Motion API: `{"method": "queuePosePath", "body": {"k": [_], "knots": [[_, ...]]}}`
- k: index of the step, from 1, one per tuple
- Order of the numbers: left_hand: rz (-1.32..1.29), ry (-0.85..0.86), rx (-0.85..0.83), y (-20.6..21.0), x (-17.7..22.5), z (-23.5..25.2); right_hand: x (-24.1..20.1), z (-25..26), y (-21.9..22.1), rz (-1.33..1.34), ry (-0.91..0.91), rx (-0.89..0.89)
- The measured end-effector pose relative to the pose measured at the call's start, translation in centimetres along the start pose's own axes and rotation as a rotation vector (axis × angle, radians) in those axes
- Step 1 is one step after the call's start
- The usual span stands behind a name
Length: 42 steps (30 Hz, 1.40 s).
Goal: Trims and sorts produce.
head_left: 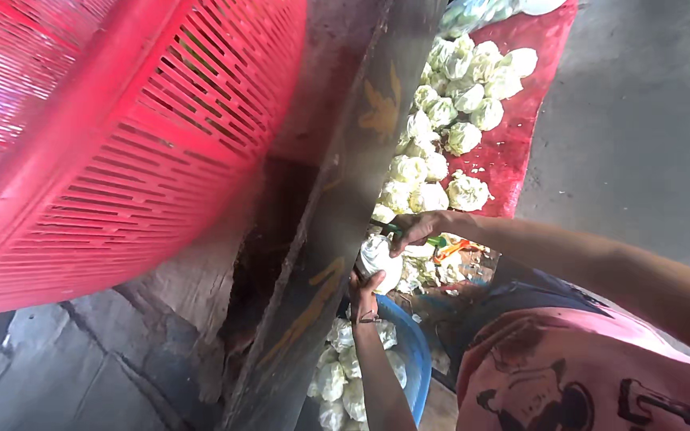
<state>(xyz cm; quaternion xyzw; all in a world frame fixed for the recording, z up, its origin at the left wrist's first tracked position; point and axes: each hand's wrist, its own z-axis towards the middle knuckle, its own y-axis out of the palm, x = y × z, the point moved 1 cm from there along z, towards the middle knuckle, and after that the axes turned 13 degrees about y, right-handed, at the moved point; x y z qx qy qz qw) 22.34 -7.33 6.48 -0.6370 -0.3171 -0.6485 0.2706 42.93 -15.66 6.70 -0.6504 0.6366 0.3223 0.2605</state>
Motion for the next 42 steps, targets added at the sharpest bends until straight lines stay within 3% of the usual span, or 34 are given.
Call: {"method": "queuePosePath", "body": {"k": [5, 8, 12, 15, 18, 21, 24, 29, 33, 35, 37, 38, 42], "knots": [[0.286, 0.057, -0.16, 0.7, 0.5, 0.8, -1.1, -0.2, 0.8, -0.461, -0.059, 0.114], [0.338, 0.062, -0.134, 1.0, -0.2, 0.8, -0.5, 0.4, 1.8, -0.553, -0.076, 0.197], [0.065, -0.07, -0.015, 0.3, 0.0, 0.1, 0.8, 1.0, 1.3, -0.494, -0.153, 0.39], [-0.066, -0.038, -0.054, -1.2, -0.5, -0.4, 0.9, 1.1, 0.5, -0.381, -0.249, 0.445], [-0.208, -0.007, 0.046, -1.6, -1.1, -0.6, 0.8, 2.1, 0.3, -0.385, -0.181, 0.493], [-0.417, -0.024, 0.277, 0.0, -1.1, -0.4, 0.5, 2.3, 0.1, -0.371, -0.095, 0.558], [-0.446, -0.029, 0.394, 1.4, -0.4, 0.5, 1.9, 3.5, -0.7, -0.262, -0.109, 0.642], [-0.412, -0.066, 0.399, 1.4, -1.4, 0.9, 2.9, 4.2, -2.3, -0.194, -0.146, 0.823], [-0.361, -0.104, 0.424, 1.8, -1.8, 1.5, 2.3, 3.2, -2.8, -0.223, -0.251, 0.775], [-0.327, -0.107, 0.394, 2.0, -1.8, 1.7, 1.5, 2.2, -1.9, -0.272, -0.398, 0.567], [-0.288, -0.107, 0.353, 2.4, -1.6, 2.0, 0.2, 0.7, -0.7, -0.318, -0.443, 0.316], [-0.272, -0.105, 0.339, 2.5, -1.6, 2.2, -0.1, 0.6, -0.1, -0.4, -0.443, 0.285], [-0.317, -0.131, 0.449, 2.7, -0.8, 2.9, 1.2, 1.8, 1.2, -0.534, -0.377, 0.505]]}}
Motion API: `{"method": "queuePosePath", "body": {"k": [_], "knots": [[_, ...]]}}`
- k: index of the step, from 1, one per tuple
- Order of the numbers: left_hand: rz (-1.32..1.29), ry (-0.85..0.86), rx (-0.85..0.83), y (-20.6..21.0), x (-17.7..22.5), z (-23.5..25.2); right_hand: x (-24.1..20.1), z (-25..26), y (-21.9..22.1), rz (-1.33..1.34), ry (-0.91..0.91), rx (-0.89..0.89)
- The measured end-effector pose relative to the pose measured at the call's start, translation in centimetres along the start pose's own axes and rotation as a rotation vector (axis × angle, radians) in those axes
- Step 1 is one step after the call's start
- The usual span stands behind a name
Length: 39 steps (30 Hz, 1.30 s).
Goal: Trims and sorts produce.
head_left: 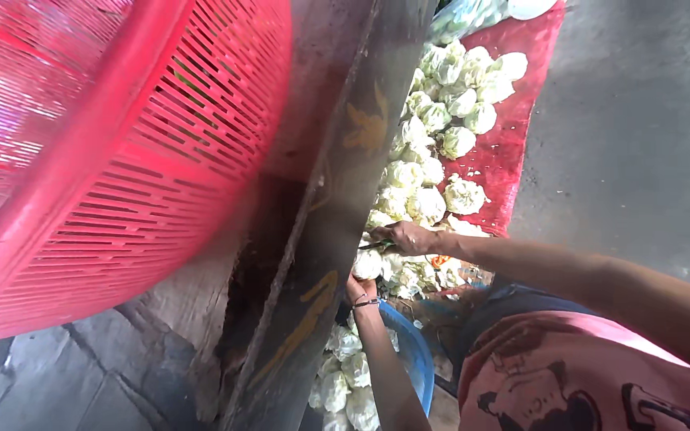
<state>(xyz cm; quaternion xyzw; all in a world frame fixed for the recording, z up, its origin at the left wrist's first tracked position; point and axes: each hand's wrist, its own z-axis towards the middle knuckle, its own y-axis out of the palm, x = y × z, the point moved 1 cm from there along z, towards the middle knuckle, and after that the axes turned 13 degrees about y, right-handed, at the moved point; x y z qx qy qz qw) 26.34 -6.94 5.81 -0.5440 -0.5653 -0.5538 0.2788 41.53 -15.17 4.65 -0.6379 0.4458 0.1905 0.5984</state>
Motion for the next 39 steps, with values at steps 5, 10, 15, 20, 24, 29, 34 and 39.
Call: {"method": "queuePosePath", "body": {"k": [5, 10, 15, 20, 24, 29, 34, 39], "knots": [[-0.068, -0.051, 0.084, 0.3, 0.7, 0.0, 0.8, -2.3, 1.4, -0.019, -0.082, 0.13], [-0.213, -0.103, 0.075, -1.0, 0.7, 1.4, 2.3, -3.7, 3.9, -0.168, -0.171, 0.117], [-0.339, -0.205, 0.078, -3.2, 0.2, 2.0, 4.2, -2.1, 2.2, -0.004, 0.375, 0.027], [-0.528, -0.052, 0.029, -3.5, -0.6, 0.0, 1.9, -1.6, 1.1, 0.458, 0.377, -0.03], [-0.493, 0.024, -0.099, -3.0, -2.3, -0.5, -1.9, -2.2, 1.2, 0.865, 0.35, -0.174], [-0.155, 0.097, -0.114, -2.2, -1.6, -2.4, -1.6, -1.3, 2.0, 0.544, 0.125, 0.099], [-0.009, 0.034, 0.082, -0.6, -1.6, -3.7, -2.5, -3.0, 2.2, 0.234, -0.008, 0.042], [0.006, 0.081, 0.08, -2.1, -1.1, -3.3, -1.6, -4.2, 1.7, 0.12, -0.032, 0.094]]}}
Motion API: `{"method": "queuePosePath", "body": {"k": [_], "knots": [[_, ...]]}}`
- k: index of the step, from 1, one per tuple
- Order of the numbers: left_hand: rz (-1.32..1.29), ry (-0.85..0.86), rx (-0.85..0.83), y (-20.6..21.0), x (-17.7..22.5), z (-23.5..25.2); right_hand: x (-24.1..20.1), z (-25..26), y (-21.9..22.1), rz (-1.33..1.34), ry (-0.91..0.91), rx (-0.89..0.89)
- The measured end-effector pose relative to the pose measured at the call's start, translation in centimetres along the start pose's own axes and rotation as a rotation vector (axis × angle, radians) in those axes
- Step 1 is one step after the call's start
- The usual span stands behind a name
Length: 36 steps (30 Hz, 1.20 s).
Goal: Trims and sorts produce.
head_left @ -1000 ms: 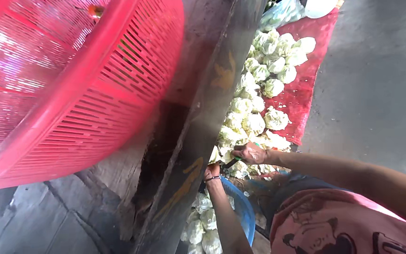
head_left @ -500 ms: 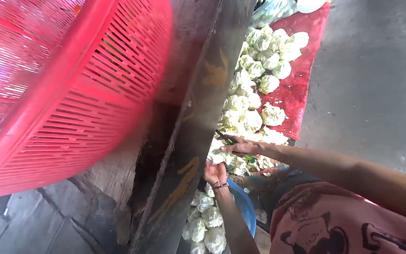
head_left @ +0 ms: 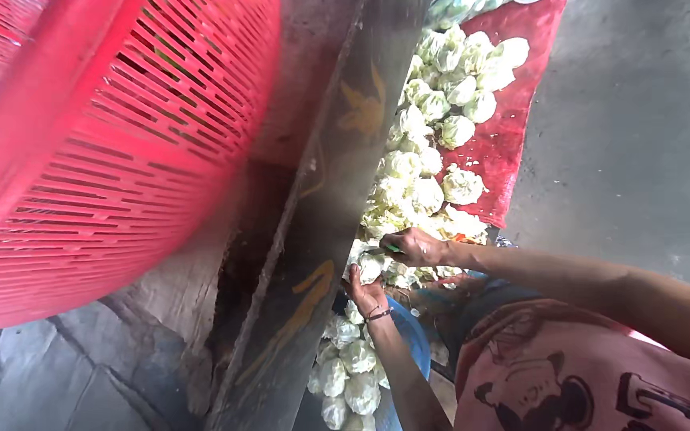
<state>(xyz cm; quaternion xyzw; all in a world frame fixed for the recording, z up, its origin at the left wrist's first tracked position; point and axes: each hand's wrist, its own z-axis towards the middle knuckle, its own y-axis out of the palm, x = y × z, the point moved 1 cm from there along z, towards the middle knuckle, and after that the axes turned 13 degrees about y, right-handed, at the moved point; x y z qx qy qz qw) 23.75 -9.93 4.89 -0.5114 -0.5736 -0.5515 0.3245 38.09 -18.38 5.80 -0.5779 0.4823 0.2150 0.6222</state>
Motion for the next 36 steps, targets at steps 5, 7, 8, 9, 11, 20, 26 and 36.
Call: {"method": "queuePosePath", "body": {"k": [5, 7, 8, 9, 11, 20, 26, 36], "knots": [[0.073, -0.015, -0.071, -1.4, 0.3, 0.5, 0.8, 0.5, -1.0, -0.058, 0.006, 0.02], [0.092, -0.048, -0.06, -1.6, 0.4, 0.7, 1.2, 1.0, -1.8, -0.082, -0.002, 0.07], [0.101, -0.067, -0.052, -1.7, 0.4, 0.9, 1.4, 1.2, -2.1, -0.086, -0.021, 0.118], [0.116, -0.082, -0.05, -2.0, 0.4, 1.1, 1.6, 1.5, -2.5, -0.082, -0.027, 0.163], [0.123, -0.129, -0.065, -3.0, 0.3, 1.6, 2.4, 2.8, -3.4, -0.054, -0.036, 0.286], [0.151, -0.291, -0.08, -2.3, -0.1, 0.7, 0.5, 4.1, -2.8, 0.169, 0.029, -0.182], [0.006, -0.29, -0.195, -3.2, -1.3, 0.6, -0.1, 1.7, 1.6, 0.087, -0.065, 0.047], [0.098, -0.302, -0.1, -3.1, -1.4, 1.8, 0.7, 2.2, -3.1, 0.213, 0.191, -0.21]]}}
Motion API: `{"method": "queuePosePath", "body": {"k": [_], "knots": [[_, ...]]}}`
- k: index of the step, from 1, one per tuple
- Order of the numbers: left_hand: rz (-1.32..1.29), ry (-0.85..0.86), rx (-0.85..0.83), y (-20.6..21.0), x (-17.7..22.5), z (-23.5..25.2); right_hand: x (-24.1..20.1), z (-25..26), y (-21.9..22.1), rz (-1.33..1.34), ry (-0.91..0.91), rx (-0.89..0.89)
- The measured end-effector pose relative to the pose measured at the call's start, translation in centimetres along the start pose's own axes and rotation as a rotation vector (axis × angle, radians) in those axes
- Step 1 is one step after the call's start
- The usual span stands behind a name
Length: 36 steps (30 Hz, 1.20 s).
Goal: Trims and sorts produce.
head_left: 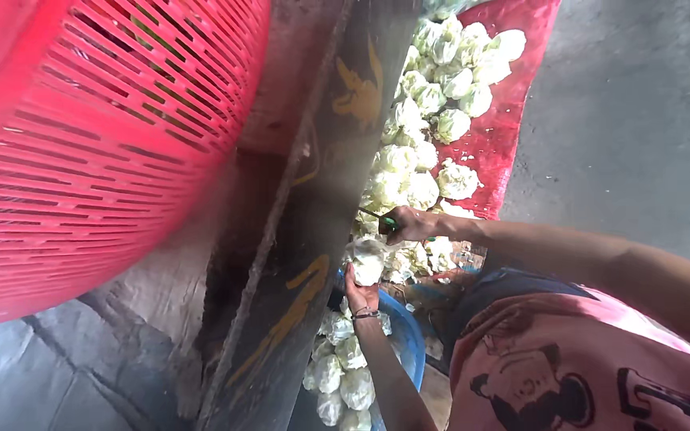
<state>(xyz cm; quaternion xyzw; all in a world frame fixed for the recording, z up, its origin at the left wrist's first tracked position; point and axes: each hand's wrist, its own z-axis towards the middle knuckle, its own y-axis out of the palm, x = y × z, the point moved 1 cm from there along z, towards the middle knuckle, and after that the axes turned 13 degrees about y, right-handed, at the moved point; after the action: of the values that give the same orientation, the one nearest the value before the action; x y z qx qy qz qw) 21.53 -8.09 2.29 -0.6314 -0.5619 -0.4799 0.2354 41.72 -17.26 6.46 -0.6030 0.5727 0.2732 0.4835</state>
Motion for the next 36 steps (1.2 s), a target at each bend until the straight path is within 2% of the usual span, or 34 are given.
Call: {"method": "queuePosePath", "body": {"k": [3, 5, 8, 11, 13, 16, 20, 22, 24, 27, 31, 36], "knots": [[-0.092, -0.024, 0.016, -1.0, 0.5, 0.7, 1.4, 0.7, -1.0, -0.014, -0.008, 0.073], [-0.187, -0.115, 0.008, -1.5, 0.7, 0.8, 2.3, 1.8, -1.5, -0.082, -0.059, 0.242], [-0.37, -0.261, -0.095, -2.1, 0.1, 0.7, 2.4, 2.9, -1.9, -0.201, -0.098, 0.326], [-0.545, -0.36, -0.208, -1.7, -0.5, 0.2, 1.6, 2.3, -0.5, -0.148, -0.105, 0.274], [-0.598, -0.379, -0.169, -0.7, -0.5, -0.2, 1.0, 1.3, 0.6, -0.06, -0.11, 0.196], [-0.485, -0.28, -0.001, 1.6, 0.6, -1.2, 1.9, 1.0, 3.3, -0.029, -0.275, 0.213], [-0.381, -0.176, 0.085, 4.1, 0.7, -2.6, 0.9, -0.3, 5.4, -0.208, -0.21, 0.191], [-0.39, -0.114, 0.09, 4.7, 0.3, -3.1, 1.2, -0.3, 5.9, -0.135, -0.175, 0.242], [-0.385, -0.077, 0.108, 5.2, 0.4, -3.5, 1.1, -0.1, 5.3, -0.025, -0.117, 0.2], [-0.389, -0.047, 0.138, 5.3, 0.1, -3.8, 1.3, 0.2, 4.1, -0.005, -0.153, 0.151], [-0.347, -0.009, 0.117, 5.0, -0.4, -3.6, 2.0, 0.4, 3.1, -0.081, -0.187, 0.127], [-0.127, 0.012, 0.148, 4.2, -0.3, -3.3, 1.6, 0.5, 1.7, -0.274, -0.21, 0.131]]}}
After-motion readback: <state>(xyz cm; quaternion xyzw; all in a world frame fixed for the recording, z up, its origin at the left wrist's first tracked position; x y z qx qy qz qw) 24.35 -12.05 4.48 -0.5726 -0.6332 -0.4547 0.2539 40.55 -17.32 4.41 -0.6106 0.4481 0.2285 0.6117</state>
